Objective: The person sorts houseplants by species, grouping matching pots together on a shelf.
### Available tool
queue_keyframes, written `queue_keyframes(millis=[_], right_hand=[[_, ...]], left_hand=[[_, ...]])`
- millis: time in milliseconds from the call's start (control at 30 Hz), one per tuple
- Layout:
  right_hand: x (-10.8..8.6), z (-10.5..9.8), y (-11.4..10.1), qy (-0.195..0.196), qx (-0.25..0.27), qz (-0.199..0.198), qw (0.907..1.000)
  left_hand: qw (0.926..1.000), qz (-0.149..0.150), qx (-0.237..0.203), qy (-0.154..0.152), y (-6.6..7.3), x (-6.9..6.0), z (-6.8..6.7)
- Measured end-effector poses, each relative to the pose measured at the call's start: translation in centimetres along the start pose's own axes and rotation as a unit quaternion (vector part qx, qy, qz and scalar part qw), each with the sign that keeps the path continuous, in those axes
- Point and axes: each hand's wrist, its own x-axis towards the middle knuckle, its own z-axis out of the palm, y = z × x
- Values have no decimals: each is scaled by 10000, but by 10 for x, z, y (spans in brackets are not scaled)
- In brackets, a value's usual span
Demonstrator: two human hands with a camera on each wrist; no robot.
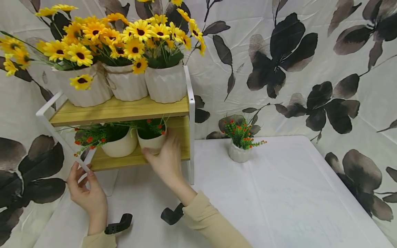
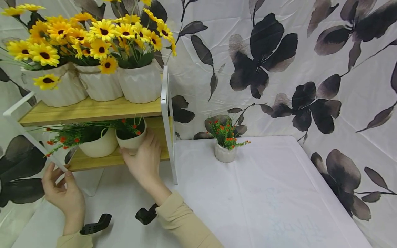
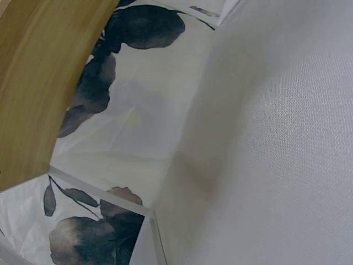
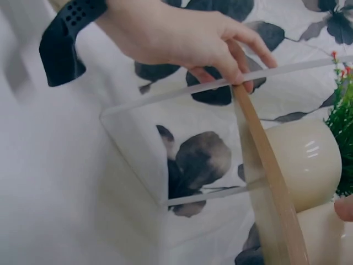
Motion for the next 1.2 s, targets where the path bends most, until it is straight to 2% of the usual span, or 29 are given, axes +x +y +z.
queue_keyframes(millis=[100, 233, 467, 800, 1033, 1200], right_hand=[[-4, -6, 2, -330, 28, 73, 9994], [-6, -9, 4, -478, -42, 20, 9988], [-6, -7, 5, -293, -241, -191, 9991], [-5, -2, 5, -73, -401, -246, 9989], [-3, -2, 5, -37, -556, -309, 9980], [-4, -5, 5, -203, -606, -361, 9973]], left_hand=[[10000, 15, 20, 4, 1, 0, 0], [10000, -5, -17, 42, 2, -1, 0], [9999, -22, -105, 54, 3, -1, 0], [10000, -39, -31, 27, 3, -1, 1], [10000, -89, -13, 28, 4, -1, 1], [9999, -88, 7, 66, 4, -1, 1]])
